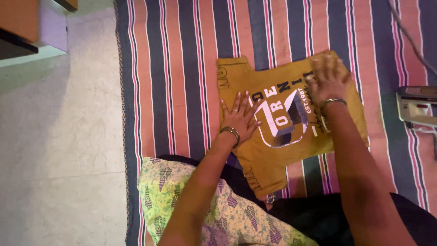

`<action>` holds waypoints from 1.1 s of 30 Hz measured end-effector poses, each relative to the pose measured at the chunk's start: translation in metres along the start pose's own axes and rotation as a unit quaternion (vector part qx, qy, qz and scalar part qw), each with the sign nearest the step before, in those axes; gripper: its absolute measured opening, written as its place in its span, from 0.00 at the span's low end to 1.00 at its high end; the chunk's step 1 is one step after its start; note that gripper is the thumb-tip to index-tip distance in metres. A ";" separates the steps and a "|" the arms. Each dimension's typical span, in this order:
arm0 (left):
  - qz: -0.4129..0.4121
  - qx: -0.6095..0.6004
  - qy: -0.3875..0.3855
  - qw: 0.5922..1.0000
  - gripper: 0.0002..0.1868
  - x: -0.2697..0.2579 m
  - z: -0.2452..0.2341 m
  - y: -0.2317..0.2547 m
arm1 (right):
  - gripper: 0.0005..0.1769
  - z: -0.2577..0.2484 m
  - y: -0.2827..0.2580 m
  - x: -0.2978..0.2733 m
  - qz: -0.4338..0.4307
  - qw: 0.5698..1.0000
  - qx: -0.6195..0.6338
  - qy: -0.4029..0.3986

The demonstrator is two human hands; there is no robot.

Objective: The person irons a mustard-colored short-sleeved shirt laid out on a striped mat. They smooth the fabric, iron the front and sleeves, flip the shirt to iron the back, and then fold it.

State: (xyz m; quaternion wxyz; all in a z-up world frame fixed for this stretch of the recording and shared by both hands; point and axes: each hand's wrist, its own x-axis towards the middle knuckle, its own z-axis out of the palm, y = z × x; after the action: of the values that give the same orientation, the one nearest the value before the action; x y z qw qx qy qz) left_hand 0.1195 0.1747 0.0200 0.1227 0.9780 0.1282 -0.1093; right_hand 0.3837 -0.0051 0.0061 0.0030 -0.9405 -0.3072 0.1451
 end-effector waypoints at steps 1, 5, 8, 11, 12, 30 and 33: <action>-0.005 0.006 -0.002 1.000 0.41 0.002 0.001 -0.001 | 0.38 -0.005 0.007 0.001 0.036 0.999 0.022 0.004; -0.003 0.000 0.021 1.000 0.44 -0.001 0.015 -0.003 | 0.41 0.005 0.014 -0.033 0.075 0.996 0.006 0.058; -0.004 -0.002 0.012 1.000 0.44 0.004 0.025 -0.006 | 0.43 0.035 0.006 -0.081 -0.090 0.989 -0.009 0.115; 0.001 0.009 0.010 1.000 0.43 0.008 0.032 -0.011 | 0.44 0.064 0.027 -0.134 -0.102 0.994 -0.012 0.042; 0.007 -0.008 0.011 1.000 0.43 0.010 0.032 -0.015 | 0.44 0.071 0.041 -0.144 -0.083 0.996 -0.024 0.017; 0.058 -0.141 0.050 0.987 0.47 -0.081 0.020 0.088 | 0.51 0.122 0.284 -0.118 -0.091 0.663 0.557 0.492; 0.013 -0.160 0.050 0.986 0.43 -0.108 0.032 0.093 | 0.38 0.117 0.290 -0.114 -0.060 0.724 0.505 0.466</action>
State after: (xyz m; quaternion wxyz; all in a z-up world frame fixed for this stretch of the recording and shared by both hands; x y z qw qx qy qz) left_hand 0.0378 0.0550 0.0364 0.2720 0.9517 0.1373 -0.0368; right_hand 0.4311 -0.3157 -0.1021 0.6291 -0.7284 -0.2045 -0.1785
